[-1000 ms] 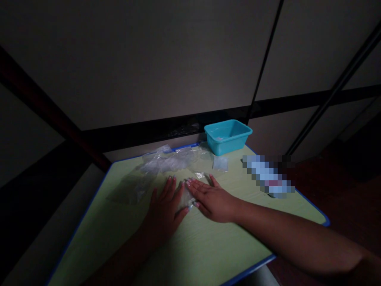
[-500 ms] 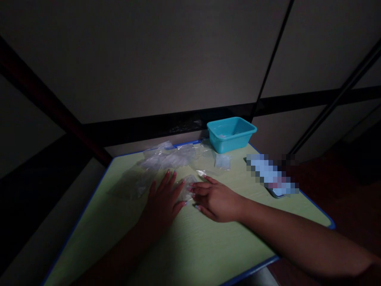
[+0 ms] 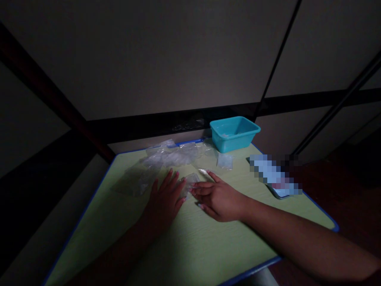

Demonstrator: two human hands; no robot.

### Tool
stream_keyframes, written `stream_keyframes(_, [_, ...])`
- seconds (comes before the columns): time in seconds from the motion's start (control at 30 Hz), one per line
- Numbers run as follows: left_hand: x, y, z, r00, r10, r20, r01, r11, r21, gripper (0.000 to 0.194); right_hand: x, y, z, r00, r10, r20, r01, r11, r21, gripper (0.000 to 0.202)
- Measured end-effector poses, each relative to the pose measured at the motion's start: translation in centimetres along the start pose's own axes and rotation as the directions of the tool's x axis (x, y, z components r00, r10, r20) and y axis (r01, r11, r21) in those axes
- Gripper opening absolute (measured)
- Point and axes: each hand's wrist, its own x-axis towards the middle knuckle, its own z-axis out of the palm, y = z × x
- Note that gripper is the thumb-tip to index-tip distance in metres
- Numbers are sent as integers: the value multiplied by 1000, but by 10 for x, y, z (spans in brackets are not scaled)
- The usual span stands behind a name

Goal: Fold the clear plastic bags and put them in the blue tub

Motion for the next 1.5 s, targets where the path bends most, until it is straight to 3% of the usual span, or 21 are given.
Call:
stream_keyframes(0.27, [0, -7, 11, 999, 38, 8, -37, 995, -94, 50, 1, -1, 0, 998, -40, 55, 42, 999, -30, 37])
stream_keyframes(0.6, [-2, -3, 6, 996, 73, 43, -70, 995, -73, 49, 1, -1, 3, 997, -42, 61, 44, 999, -26, 45])
stream_keyframes(0.83, [-3, -4, 9, 995, 45, 94, -35, 994, -103, 49, 5, -5, 1, 997, 69, 25, -68, 997, -42, 55])
stream_keyframes(1.07, [-5, -2, 5, 992, 19, 126, -8, 996, -90, 52, 4, -4, 9, 964, 240, 118, -233, 970, -68, 75])
stream_keyframes(1.3, [-6, 1, -3, 982, 44, 185, -30, 997, -77, 49, 7, -8, 9, 954, 290, 76, -286, 957, -50, 70])
stream_keyframes(1.5, [-4, 1, -1, 984, 46, 174, -35, 998, -61, 48, 18, -4, 15, 963, 266, 39, -266, 964, -13, 68])
